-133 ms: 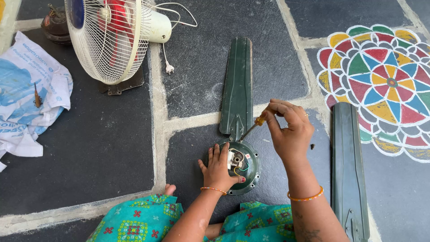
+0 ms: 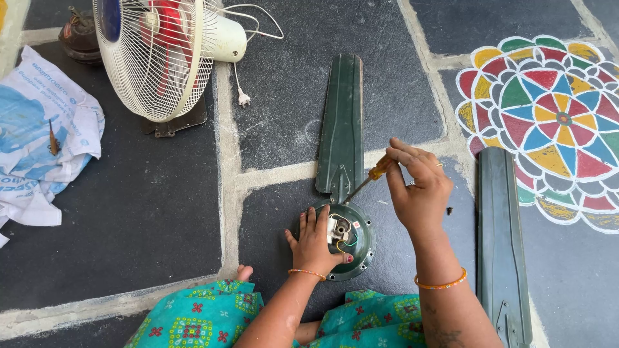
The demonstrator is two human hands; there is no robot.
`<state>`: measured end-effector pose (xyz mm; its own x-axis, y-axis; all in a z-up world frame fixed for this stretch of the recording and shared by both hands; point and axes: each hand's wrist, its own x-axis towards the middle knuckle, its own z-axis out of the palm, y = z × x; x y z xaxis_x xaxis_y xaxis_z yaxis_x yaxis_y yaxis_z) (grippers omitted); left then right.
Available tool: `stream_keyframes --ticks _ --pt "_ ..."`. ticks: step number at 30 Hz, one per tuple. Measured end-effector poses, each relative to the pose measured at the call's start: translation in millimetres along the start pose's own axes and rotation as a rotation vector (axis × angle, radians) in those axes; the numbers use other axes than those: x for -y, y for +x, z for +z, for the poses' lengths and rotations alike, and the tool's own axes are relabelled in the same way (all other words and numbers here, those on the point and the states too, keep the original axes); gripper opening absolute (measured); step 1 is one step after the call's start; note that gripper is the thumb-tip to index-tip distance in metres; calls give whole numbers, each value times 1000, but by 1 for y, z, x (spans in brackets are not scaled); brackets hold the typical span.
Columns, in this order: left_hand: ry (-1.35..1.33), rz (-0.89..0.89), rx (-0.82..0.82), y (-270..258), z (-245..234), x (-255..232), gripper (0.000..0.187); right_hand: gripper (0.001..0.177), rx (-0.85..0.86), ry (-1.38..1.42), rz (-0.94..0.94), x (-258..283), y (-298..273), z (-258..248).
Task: The person sits on the floor and uses a screwdriver to remove screws from a ceiling fan blade and the fan motor housing. They detach the blade and place it aside, then continue to unscrew and remove components from the motor housing.
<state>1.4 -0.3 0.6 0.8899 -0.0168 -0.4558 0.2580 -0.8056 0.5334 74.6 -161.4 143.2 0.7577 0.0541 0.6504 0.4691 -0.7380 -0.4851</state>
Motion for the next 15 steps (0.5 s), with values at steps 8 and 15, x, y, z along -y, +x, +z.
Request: stream_keyframes --ticks 8,15 --pt "0 2 -7 1 2 1 132 28 22 141 85 3 1 11" --pt "-10 15 -21 1 3 2 133 29 199 221 300 -19 0 -20"
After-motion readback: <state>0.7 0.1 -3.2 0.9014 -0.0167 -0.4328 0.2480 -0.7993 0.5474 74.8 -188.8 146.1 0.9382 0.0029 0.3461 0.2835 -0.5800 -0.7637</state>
